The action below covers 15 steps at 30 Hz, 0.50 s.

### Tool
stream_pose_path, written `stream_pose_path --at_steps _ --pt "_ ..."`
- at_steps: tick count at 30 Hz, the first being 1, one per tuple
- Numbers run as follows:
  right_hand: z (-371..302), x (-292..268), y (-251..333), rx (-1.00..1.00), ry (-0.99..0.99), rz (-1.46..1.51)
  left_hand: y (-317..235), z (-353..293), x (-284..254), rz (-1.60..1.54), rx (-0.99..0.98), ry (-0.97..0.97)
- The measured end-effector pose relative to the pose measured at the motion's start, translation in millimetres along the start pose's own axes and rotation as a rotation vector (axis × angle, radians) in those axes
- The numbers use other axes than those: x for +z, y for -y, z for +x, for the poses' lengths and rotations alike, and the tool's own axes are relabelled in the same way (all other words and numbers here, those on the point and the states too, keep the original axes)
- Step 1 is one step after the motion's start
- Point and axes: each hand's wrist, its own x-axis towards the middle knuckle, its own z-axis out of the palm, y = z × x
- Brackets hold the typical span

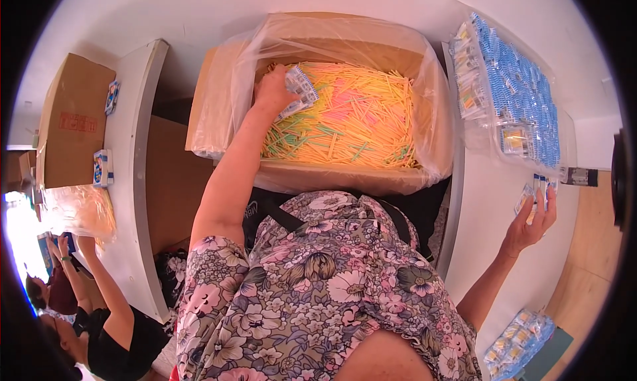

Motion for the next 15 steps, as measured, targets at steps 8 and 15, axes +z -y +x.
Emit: stream_pose_path --at_steps 8,15 --pt "32 20 92 -0.269 0.084 0.292 31 12 19 -0.147 0.112 -0.218" --pt "57 95 194 -0.228 0.296 0.781 -9 -10 -10 -0.734 0.175 0.03"
